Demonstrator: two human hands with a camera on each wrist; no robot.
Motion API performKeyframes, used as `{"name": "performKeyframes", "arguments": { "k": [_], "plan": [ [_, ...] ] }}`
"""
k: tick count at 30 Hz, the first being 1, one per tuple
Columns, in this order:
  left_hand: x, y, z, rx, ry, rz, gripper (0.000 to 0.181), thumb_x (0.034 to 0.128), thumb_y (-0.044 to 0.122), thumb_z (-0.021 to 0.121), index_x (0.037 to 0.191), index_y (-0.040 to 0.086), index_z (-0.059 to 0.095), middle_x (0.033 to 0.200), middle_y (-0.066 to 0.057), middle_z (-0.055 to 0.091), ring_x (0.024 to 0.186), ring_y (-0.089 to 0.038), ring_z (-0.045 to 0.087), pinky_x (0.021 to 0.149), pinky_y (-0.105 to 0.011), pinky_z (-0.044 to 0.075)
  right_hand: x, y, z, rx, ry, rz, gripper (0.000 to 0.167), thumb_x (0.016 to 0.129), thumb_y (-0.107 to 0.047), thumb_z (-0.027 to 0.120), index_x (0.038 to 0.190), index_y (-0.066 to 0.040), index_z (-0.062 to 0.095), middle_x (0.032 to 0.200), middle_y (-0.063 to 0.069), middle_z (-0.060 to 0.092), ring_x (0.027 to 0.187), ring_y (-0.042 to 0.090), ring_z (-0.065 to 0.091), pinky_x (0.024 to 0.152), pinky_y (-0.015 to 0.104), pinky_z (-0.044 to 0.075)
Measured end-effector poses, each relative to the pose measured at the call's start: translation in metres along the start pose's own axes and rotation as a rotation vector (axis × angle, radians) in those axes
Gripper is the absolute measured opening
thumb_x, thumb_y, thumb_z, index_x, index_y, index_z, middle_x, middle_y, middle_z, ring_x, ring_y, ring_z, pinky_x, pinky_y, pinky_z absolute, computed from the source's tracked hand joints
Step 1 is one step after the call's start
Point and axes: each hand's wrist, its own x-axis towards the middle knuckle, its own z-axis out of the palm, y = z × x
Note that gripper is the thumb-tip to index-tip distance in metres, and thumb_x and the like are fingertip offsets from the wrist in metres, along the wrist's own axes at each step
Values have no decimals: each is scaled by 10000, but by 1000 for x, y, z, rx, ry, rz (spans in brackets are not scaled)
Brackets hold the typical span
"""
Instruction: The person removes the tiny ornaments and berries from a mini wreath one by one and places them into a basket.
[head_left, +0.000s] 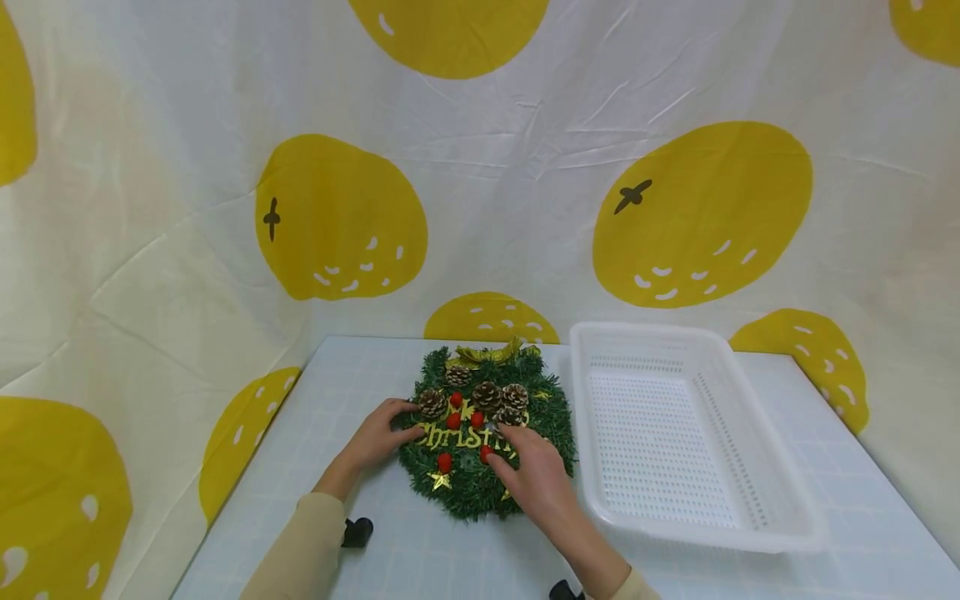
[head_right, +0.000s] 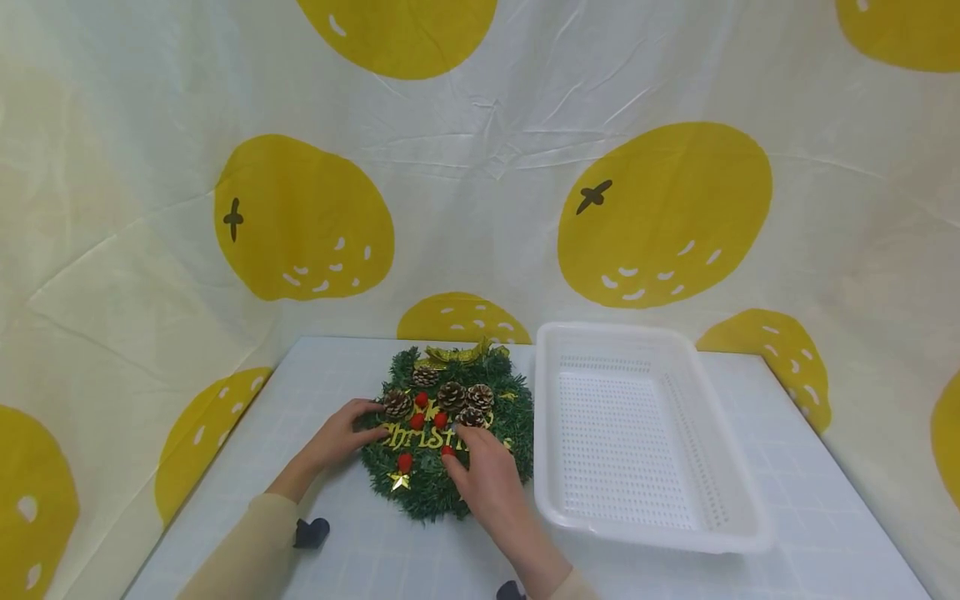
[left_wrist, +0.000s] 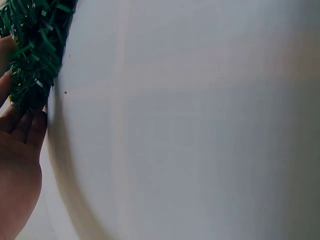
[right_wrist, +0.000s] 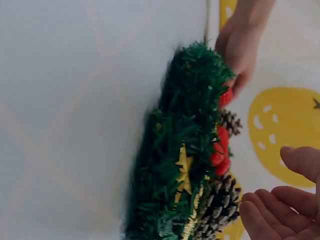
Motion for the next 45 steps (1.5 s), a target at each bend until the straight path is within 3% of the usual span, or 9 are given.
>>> {"name": "performKeyframes", "arguments": {
  "k": [12, 21, 28, 45],
  "plan": [
    [3, -2, 1, -2, -5, 11, 507, 890, 344, 730, 1282, 47, 610, 1328, -153, 535, 1269, -359, 476, 1062, -534, 370, 4, 10, 15, 73, -44, -1, 442, 883, -204, 742, 1270, -17, 640, 1212, 129, 666, 1032, 272, 663, 830, 434, 555],
    [1, -3, 0, 1, -2, 29, 498, 894, 331, 728, 1278, 36, 610, 1320, -165, 536, 1258, -371, 482, 1048, -546, 378, 3, 14, 25, 39, -44, -43, 375, 858, -178, 763, 1189, -19, 689, 1129, 125, 704, 940, 270, 692, 764, 403, 574],
    [-1, -3, 0, -15, -3, 23, 505, 890, 338, 731, 1285, 47, 609, 1332, -160, 531, 1271, -366, 472, 1059, -543, 368, 5, 18, 32, -7, -14, -110, 314, 847, -148, 770, 1130, -26, 714, 1083, 109, 720, 961, 256, 697, 809, 385, 571],
    [1, -6, 1, -14, -9, 19, 523, 896, 390, 715, 1292, 64, 607, 1324, -147, 532, 1263, -358, 477, 1056, -547, 368, 8, 19, 37, -120, -44, -147, 299, 838, -122, 775, 1114, -21, 717, 1144, 133, 698, 969, 271, 693, 794, 380, 573]
  ]
}}
